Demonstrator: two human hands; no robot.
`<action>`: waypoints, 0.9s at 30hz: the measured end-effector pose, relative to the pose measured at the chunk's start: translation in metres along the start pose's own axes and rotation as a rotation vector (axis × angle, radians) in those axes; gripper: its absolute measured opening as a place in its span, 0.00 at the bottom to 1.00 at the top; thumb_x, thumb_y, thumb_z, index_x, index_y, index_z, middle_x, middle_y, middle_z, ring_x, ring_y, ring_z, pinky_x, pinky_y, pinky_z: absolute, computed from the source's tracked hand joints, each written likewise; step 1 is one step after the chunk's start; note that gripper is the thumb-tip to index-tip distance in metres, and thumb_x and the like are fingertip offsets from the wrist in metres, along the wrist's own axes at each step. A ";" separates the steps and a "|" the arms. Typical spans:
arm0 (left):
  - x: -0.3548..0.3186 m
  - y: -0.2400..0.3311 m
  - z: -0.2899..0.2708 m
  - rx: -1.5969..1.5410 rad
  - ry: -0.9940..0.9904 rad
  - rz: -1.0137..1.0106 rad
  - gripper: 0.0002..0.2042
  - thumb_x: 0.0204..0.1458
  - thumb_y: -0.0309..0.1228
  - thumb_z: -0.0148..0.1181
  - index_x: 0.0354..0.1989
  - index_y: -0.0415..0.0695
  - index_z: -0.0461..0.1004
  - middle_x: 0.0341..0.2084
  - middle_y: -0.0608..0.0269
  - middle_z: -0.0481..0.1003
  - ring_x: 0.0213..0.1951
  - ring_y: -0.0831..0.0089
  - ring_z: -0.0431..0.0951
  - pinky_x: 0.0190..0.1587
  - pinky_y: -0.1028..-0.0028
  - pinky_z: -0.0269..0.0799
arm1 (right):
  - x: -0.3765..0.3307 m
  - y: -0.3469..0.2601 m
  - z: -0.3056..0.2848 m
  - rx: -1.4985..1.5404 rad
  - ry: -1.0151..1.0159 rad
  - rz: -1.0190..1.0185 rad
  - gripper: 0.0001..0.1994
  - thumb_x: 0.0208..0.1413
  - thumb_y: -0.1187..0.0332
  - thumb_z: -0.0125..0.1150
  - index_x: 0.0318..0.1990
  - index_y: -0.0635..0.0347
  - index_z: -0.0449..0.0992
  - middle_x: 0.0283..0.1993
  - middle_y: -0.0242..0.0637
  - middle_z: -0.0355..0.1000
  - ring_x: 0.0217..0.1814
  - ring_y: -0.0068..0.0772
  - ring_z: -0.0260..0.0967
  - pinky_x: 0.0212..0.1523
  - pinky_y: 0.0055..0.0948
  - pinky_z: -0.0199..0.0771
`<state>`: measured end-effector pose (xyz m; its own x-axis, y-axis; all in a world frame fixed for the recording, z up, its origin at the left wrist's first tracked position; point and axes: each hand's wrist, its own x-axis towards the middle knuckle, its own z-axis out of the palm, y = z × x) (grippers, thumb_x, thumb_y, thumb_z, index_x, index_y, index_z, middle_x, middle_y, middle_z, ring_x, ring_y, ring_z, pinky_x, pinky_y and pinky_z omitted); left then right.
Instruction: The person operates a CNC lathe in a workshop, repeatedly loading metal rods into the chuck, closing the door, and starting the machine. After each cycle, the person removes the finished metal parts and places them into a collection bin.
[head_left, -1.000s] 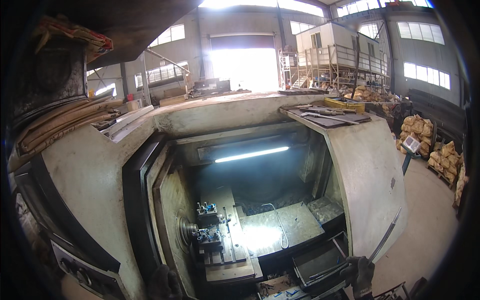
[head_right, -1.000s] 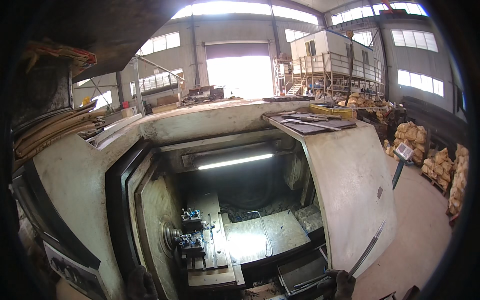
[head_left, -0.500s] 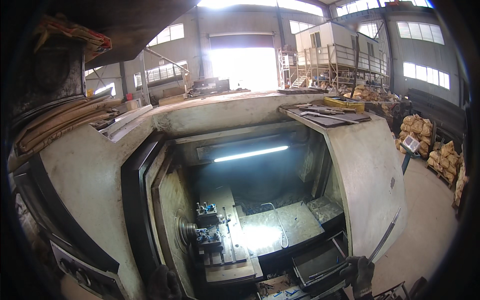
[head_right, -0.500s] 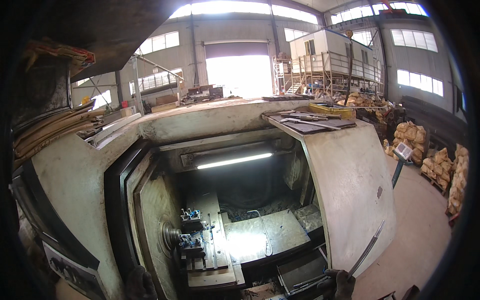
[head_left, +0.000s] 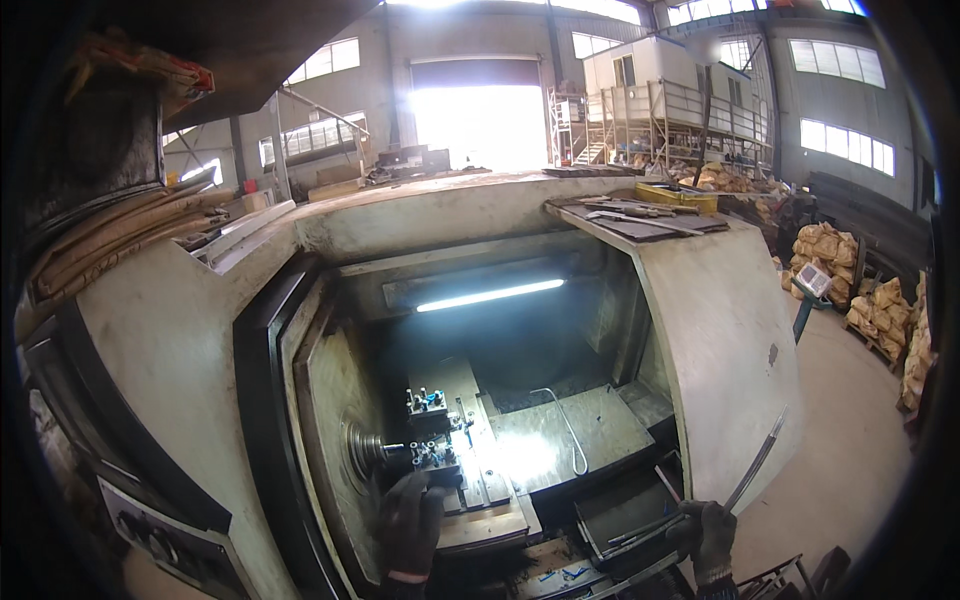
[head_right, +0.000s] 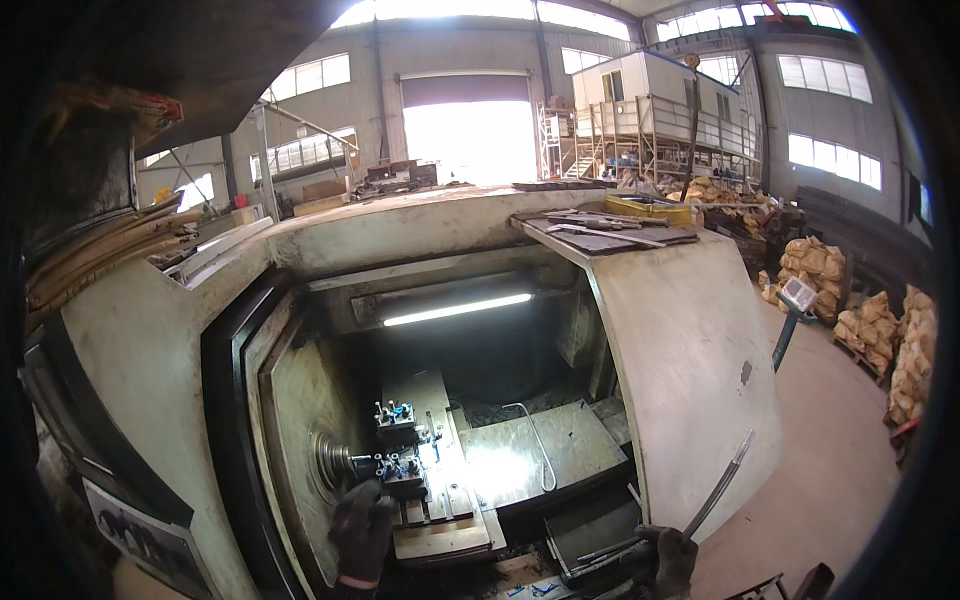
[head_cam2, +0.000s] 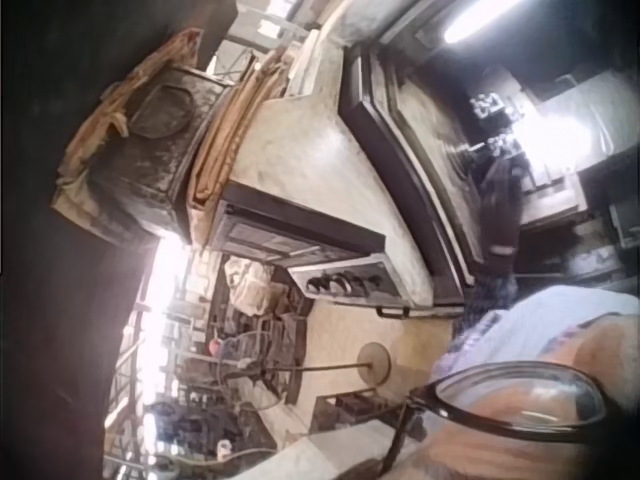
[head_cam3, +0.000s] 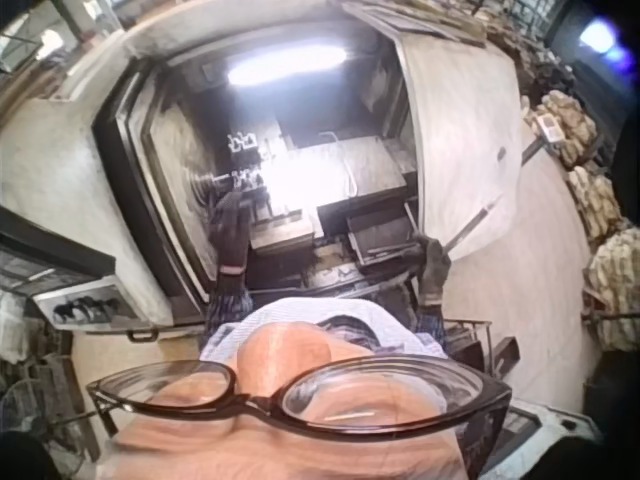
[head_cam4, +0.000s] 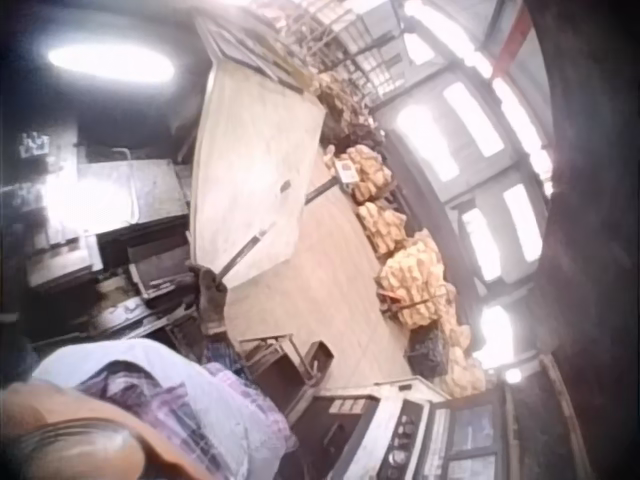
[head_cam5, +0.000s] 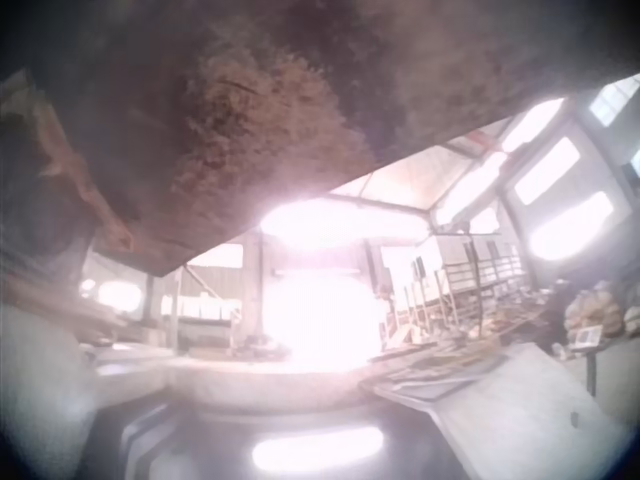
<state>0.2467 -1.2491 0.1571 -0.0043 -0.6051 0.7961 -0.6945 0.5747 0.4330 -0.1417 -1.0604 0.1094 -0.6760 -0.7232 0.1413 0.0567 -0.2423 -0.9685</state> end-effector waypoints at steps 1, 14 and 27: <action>0.003 -0.011 0.026 -0.037 -0.033 -0.061 0.15 0.56 0.36 0.67 0.48 0.42 0.78 0.45 0.51 0.80 0.50 0.52 0.79 0.54 0.61 0.76 | -0.001 -0.008 0.003 -0.005 -0.016 0.031 0.26 0.70 0.49 0.52 0.42 0.68 0.82 0.23 0.40 0.79 0.15 0.32 0.74 0.12 0.25 0.70; 0.089 -0.317 0.171 1.068 -1.106 -0.357 0.26 0.57 0.53 0.55 0.61 0.54 0.77 0.64 0.53 0.72 0.64 0.49 0.71 0.62 0.29 0.58 | -0.001 0.002 0.011 -0.003 0.013 0.003 0.24 0.71 0.53 0.53 0.42 0.71 0.82 0.28 0.41 0.80 0.21 0.32 0.77 0.21 0.27 0.77; 0.113 -0.232 0.272 0.374 -1.594 0.224 0.21 0.61 0.42 0.51 0.56 0.46 0.78 0.54 0.51 0.79 0.55 0.56 0.79 0.57 0.59 0.74 | -0.014 -0.010 0.008 -0.052 0.063 0.070 0.29 0.67 0.44 0.56 0.44 0.68 0.81 0.24 0.44 0.80 0.14 0.28 0.71 0.16 0.25 0.71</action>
<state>0.2113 -1.6007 0.0313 -0.6453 -0.5902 -0.4851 -0.7013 0.7095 0.0697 -0.1271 -1.0533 0.1191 -0.7169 -0.6945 0.0615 0.0683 -0.1577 -0.9851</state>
